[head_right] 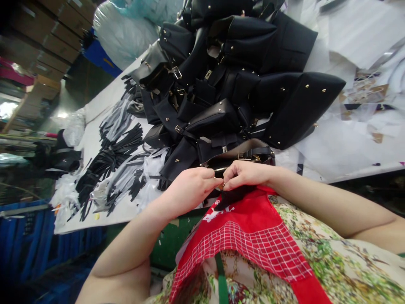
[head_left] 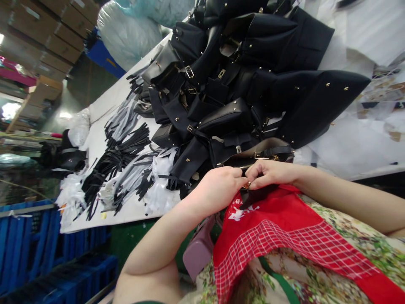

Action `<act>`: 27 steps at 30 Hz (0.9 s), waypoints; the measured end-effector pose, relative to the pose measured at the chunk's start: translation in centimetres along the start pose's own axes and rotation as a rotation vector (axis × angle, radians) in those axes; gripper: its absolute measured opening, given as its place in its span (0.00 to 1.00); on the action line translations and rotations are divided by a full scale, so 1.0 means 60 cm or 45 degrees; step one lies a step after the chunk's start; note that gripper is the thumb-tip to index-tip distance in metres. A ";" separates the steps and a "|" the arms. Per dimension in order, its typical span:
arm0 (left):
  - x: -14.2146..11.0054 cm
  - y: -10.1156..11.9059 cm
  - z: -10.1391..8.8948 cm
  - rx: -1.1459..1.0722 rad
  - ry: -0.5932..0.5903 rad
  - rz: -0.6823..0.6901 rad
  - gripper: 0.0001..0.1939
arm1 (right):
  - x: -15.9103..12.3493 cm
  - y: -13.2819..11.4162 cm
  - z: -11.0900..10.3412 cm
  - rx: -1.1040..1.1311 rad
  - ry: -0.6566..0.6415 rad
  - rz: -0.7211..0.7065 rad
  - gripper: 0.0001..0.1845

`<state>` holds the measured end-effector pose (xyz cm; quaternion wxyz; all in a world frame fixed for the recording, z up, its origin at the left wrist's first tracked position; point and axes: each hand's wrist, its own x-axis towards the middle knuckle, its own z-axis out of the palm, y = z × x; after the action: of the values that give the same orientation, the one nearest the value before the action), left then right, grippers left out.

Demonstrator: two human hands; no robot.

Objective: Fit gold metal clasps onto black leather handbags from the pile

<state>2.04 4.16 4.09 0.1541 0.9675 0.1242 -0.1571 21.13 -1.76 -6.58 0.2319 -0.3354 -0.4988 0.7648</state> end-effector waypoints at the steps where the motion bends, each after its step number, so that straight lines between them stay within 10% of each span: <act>1: 0.000 0.005 0.000 0.027 -0.021 0.022 0.07 | 0.001 0.002 -0.001 0.010 -0.036 -0.007 0.14; 20: -0.004 0.026 0.037 0.208 0.095 -0.023 0.08 | 0.006 0.012 -0.005 0.052 -0.201 -0.076 0.13; 27: 0.000 0.021 0.060 -0.065 0.387 -0.237 0.07 | 0.004 0.010 -0.006 0.037 -0.117 -0.079 0.16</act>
<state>1.44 1.80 1.17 0.1428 0.9603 0.2390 -0.0196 21.24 -1.60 -7.30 0.2372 -0.2808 -0.5081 0.7789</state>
